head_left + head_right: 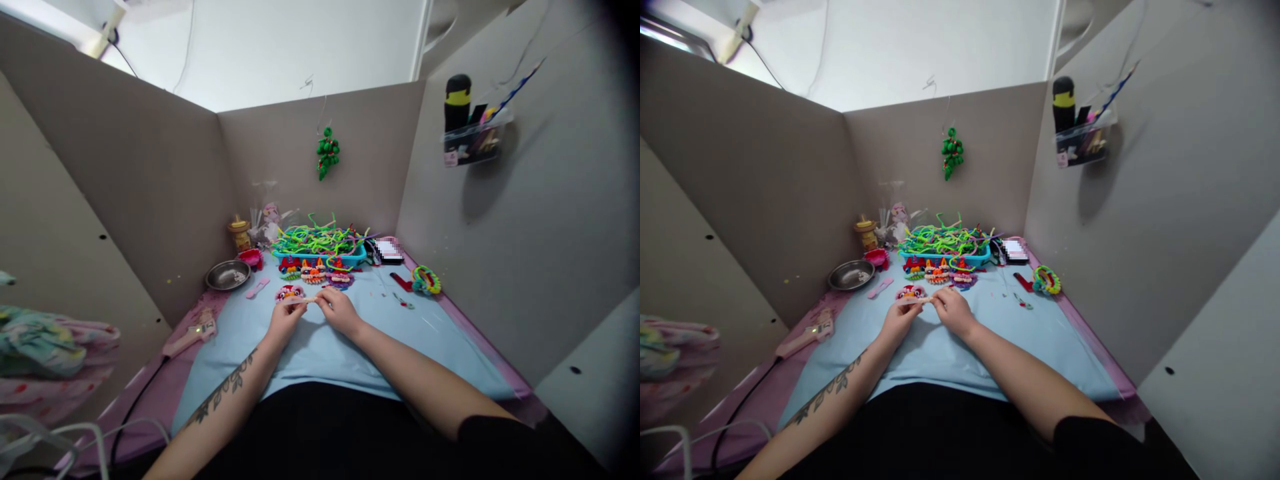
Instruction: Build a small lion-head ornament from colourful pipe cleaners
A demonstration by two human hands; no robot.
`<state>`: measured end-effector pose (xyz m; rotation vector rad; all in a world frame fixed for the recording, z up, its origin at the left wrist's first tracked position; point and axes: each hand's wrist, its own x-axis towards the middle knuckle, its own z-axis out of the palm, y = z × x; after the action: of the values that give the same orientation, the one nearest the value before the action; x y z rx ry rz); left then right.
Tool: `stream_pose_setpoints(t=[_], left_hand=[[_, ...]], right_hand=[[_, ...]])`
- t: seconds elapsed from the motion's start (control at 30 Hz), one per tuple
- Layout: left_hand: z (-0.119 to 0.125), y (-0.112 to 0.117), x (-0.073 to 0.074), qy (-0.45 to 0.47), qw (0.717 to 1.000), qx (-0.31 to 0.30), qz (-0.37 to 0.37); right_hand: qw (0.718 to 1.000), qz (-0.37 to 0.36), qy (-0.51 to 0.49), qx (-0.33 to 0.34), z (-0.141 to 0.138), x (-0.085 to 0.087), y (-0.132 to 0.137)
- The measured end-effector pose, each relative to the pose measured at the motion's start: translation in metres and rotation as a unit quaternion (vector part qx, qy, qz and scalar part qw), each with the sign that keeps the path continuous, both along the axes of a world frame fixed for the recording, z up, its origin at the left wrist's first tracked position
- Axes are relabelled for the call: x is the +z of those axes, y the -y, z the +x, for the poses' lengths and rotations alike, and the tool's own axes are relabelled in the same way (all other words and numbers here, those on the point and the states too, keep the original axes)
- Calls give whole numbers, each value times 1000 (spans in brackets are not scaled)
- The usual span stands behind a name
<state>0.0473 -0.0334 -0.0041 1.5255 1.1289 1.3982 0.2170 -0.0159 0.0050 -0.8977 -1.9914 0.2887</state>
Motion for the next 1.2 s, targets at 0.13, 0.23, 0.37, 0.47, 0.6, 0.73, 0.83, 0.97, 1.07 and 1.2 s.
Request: stream_pose_setpoints(t=[0.13, 0.23, 0.37, 0.47, 0.6, 0.73, 0.83, 0.97, 1.07, 1.2], left_hand=[[1, 4, 7, -28, 999, 41, 19], [4, 5, 10, -31, 999, 35, 11], [6, 5, 11, -26, 1000, 14, -7], [6, 7, 12, -11, 1000, 19, -18], [5, 8, 13, -8, 999, 34, -29], [3, 4, 8, -32, 998, 48, -38], [2, 1, 4, -39, 997, 48, -40], [0, 1, 4, -44, 997, 42, -45], [1, 2, 5, -37, 997, 50, -52], [1, 1, 4, -45, 995, 74, -55]], right_hand=[[1000, 0, -12, -13, 0, 3, 2], [999, -8, -23, -28, -2, 3, 2], [999, -11, -23, -33, -6, -1, 1], [999, 2, -14, -35, -7, -2, 1], [999, 22, -2, -30, -7, 1, 5], [999, 31, -6, -26, -7, 4, 8], [999, 30, -10, -32, -7, 4, 9], [998, 34, -12, -46, -6, 4, 9], [997, 47, -13, -54, -7, 4, 9], [996, 69, -4, -62, -8, 1, 8]])
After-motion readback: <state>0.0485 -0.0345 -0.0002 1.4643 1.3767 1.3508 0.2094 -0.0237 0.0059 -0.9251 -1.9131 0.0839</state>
